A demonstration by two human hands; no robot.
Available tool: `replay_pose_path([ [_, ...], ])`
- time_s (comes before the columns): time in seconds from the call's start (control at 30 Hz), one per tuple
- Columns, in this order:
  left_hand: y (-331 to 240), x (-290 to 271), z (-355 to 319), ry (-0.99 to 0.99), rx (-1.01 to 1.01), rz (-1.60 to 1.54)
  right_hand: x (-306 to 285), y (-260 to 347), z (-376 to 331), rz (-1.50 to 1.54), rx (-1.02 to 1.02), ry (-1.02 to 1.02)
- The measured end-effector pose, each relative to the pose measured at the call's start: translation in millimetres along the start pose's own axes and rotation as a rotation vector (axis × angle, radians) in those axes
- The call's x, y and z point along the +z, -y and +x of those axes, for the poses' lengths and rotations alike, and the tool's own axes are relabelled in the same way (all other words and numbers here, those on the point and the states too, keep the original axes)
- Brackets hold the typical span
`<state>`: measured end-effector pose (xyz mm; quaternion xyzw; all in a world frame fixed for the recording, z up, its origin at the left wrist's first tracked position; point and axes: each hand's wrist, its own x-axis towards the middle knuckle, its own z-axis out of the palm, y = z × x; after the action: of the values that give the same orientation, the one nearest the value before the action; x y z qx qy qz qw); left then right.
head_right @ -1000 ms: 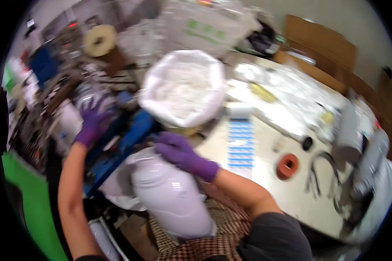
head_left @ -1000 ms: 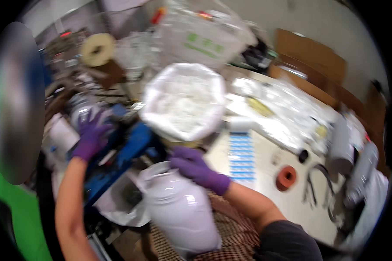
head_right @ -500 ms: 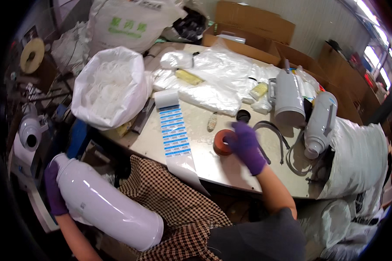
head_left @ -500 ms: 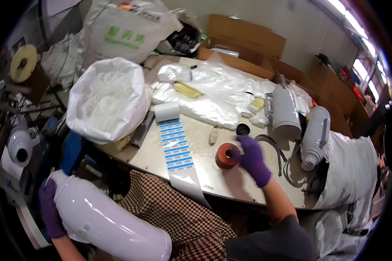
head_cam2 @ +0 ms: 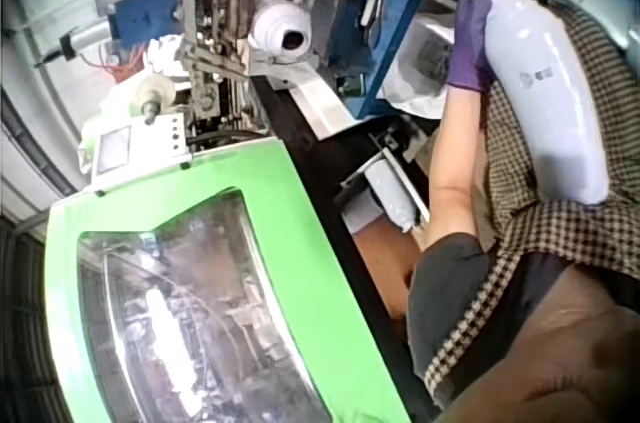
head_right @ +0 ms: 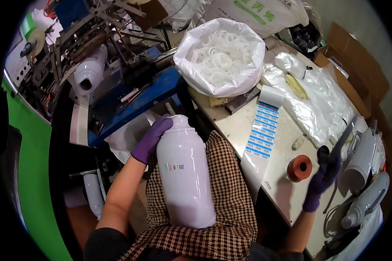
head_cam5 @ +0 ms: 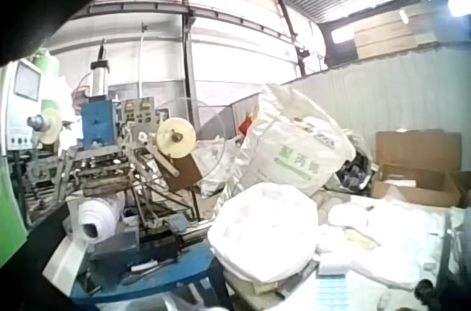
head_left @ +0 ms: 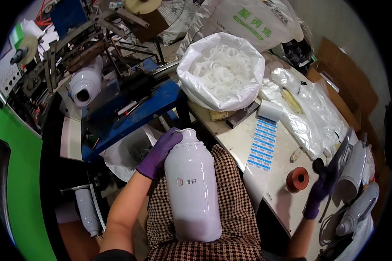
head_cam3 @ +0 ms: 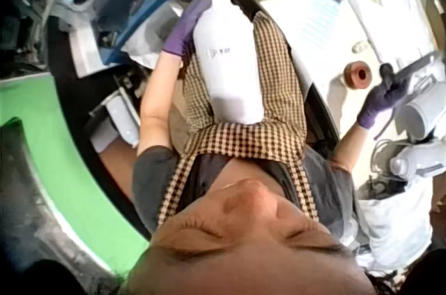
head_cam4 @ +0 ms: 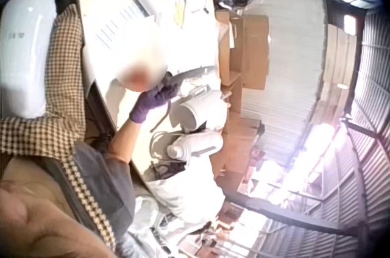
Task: The person assembles white electric kettles by inserting a metal heating element into the base, attaching a power cord, and applying a label to the body. The person handles each kettle one at a time, repeating the same sequence of actions throughout the clip.
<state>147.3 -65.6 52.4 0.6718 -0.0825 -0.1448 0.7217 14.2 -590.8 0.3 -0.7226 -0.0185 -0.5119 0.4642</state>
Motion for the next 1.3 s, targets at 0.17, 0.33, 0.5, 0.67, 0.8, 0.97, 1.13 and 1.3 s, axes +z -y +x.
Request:
replay_pose_path([
  [0.17,6,-3,-4,0.035,0.140,-0.003,196,102,-12,0.776,0.344,0.355],
  [0.33,-22,3,-25,0.032,0.206,-0.114,295,157,-17,1.108,1.087,0.594],
  [0.5,-35,-17,-43,0.059,0.225,0.061,297,203,-3,0.686,0.641,0.880],
  [0.67,-26,-1,-43,-0.013,0.294,0.088,293,197,1,0.627,0.321,1.020],
  [0.8,-27,-2,-39,0.035,0.251,0.055,304,192,3,0.590,0.404,0.964],
  [0.97,-27,-4,-38,0.075,0.119,-0.046,283,188,-14,0.643,-0.688,0.731],
  [1.13,-28,8,-42,0.059,0.107,-0.133,276,190,-19,0.703,-0.753,0.576],
  [1.3,-29,2,-47,0.001,0.196,-0.134,302,204,-30,0.911,0.956,0.579],
])
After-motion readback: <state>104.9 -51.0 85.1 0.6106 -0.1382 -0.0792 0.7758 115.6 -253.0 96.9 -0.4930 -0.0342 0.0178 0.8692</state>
